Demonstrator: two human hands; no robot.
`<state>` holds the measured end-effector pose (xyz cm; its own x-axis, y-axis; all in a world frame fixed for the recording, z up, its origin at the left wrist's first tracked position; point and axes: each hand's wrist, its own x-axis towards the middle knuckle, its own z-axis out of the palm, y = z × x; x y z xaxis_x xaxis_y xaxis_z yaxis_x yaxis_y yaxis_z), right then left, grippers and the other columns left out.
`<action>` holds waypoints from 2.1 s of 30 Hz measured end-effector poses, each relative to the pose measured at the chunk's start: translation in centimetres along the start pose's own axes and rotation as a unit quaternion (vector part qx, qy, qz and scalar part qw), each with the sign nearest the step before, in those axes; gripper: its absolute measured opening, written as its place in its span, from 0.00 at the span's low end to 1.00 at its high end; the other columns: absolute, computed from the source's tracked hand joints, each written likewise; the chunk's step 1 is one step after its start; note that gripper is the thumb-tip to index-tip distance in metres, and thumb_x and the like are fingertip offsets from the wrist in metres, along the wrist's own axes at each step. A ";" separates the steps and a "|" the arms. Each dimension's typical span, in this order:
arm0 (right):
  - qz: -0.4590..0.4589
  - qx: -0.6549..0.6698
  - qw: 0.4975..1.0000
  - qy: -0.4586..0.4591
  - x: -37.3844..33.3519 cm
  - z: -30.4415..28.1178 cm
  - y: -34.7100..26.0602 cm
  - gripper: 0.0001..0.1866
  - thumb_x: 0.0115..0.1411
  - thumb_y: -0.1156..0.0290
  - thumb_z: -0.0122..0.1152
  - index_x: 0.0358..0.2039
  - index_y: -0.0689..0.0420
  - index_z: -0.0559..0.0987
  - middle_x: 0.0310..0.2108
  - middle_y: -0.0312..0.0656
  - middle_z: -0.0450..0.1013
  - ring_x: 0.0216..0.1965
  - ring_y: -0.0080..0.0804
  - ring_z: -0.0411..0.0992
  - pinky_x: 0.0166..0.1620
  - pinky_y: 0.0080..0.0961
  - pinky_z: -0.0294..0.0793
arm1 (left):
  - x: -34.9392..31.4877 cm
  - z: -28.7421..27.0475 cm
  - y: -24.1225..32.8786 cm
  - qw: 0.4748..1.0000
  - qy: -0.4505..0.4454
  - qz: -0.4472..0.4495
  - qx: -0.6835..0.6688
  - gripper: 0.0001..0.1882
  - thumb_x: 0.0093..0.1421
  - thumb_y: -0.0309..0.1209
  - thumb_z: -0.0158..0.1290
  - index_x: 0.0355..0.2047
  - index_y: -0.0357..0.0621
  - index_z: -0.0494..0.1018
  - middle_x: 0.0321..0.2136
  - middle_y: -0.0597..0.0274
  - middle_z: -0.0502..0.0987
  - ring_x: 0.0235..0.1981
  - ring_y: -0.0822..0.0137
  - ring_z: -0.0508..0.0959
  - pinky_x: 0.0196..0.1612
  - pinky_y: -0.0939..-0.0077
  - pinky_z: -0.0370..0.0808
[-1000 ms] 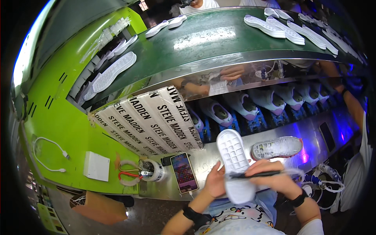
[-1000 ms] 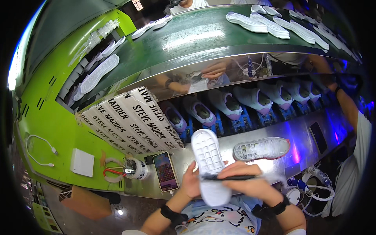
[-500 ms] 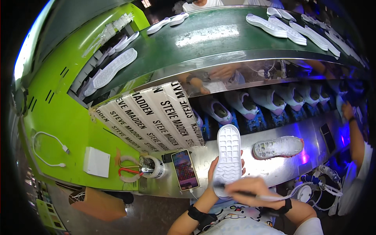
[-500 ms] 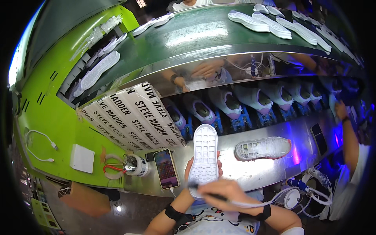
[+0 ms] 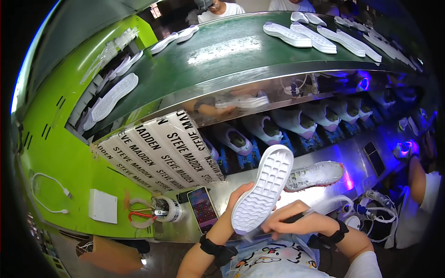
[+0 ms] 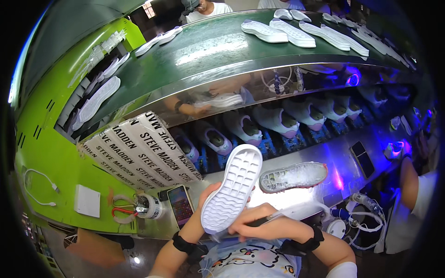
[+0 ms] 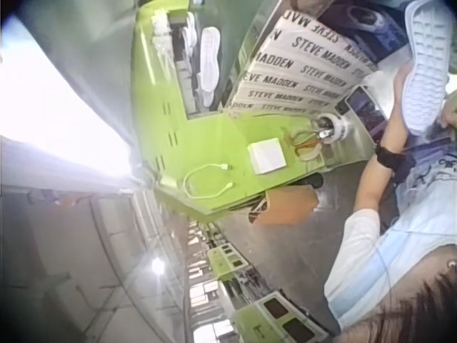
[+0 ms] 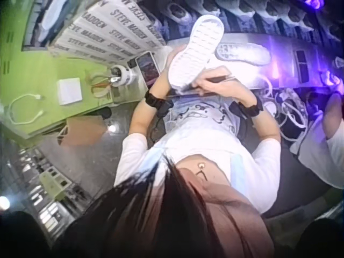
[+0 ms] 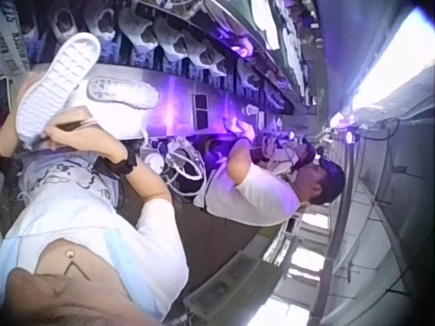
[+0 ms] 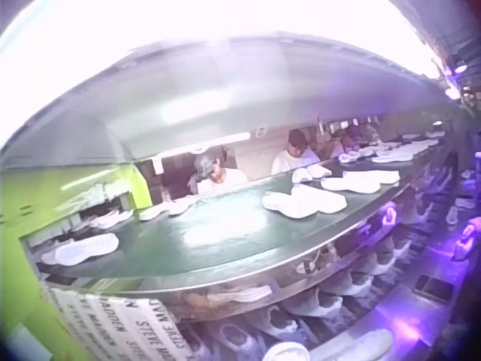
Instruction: The person scrubs the white soles of shoes using a brush and a cleaning solution. They repeatedly pick up shoes from a green conveyor belt, scrub the soles, and place them back on the belt. The process is repetitive and focuses on cleaning the bottom of the footwear.
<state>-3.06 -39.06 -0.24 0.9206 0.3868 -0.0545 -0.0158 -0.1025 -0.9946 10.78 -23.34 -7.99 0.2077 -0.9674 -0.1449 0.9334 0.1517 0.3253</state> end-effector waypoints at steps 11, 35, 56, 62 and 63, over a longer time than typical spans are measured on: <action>-0.089 -0.211 0.971 -0.062 -1.9 -2.1 -1.8 0.08 0.59 0.73 0.57 0.37 0.62 0.79 0.39 0.45 0.76 0.36 0.35 0.76 0.42 0.27 0.75 | -3.6 6.9 1.5 0.864 -0.003 0.068 0.499 0.22 0.64 0.25 0.39 0.59 0.43 0.62 0.58 0.59 0.64 0.58 0.70 0.66 0.58 0.79 0.63; -0.163 0.109 0.789 0.583 -11.4 -5.4 0.7 0.23 0.70 0.60 0.40 0.24 0.60 0.74 0.21 0.34 0.63 0.15 0.16 0.58 0.17 0.13 0.56 | -16.6 -7.6 -0.8 0.480 0.485 0.459 0.568 0.18 0.67 0.36 0.38 0.46 0.34 0.69 0.42 0.49 0.76 0.42 0.59 0.73 0.49 0.68 0.67; -0.058 0.474 0.648 0.593 -5.9 -3.8 14.9 0.20 0.64 0.51 0.51 0.45 0.53 0.73 0.20 0.31 0.65 0.20 0.19 0.61 0.21 0.17 0.59 | -17.5 -12.0 -6.8 0.362 0.487 0.434 0.666 0.15 0.64 0.28 0.39 0.45 0.31 0.70 0.40 0.48 0.73 0.45 0.52 0.70 0.49 0.62 0.68; -0.065 0.486 0.649 0.582 -6.3 -4.3 15.7 0.20 0.64 0.51 0.51 0.45 0.54 0.73 0.19 0.32 0.65 0.20 0.19 0.61 0.22 0.18 0.60 | -17.4 -13.1 -7.1 0.388 0.514 0.492 0.586 0.14 0.65 0.29 0.38 0.45 0.31 0.67 0.42 0.47 0.69 0.44 0.54 0.70 0.50 0.63 0.67; -0.065 0.488 0.648 0.581 -6.4 -4.4 15.6 0.20 0.64 0.51 0.51 0.45 0.54 0.73 0.19 0.32 0.65 0.20 0.19 0.61 0.22 0.18 0.61 | -17.3 -13.0 -7.1 0.385 0.515 0.487 0.591 0.15 0.65 0.29 0.38 0.46 0.31 0.66 0.42 0.47 0.69 0.44 0.54 0.70 0.50 0.63 0.67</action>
<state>-7.46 -47.11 -15.05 0.6021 -0.6756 -0.4256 0.3731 0.7093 -0.5980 4.40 -5.03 -19.95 0.8649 0.1173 0.4880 -0.3932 -0.4460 0.8040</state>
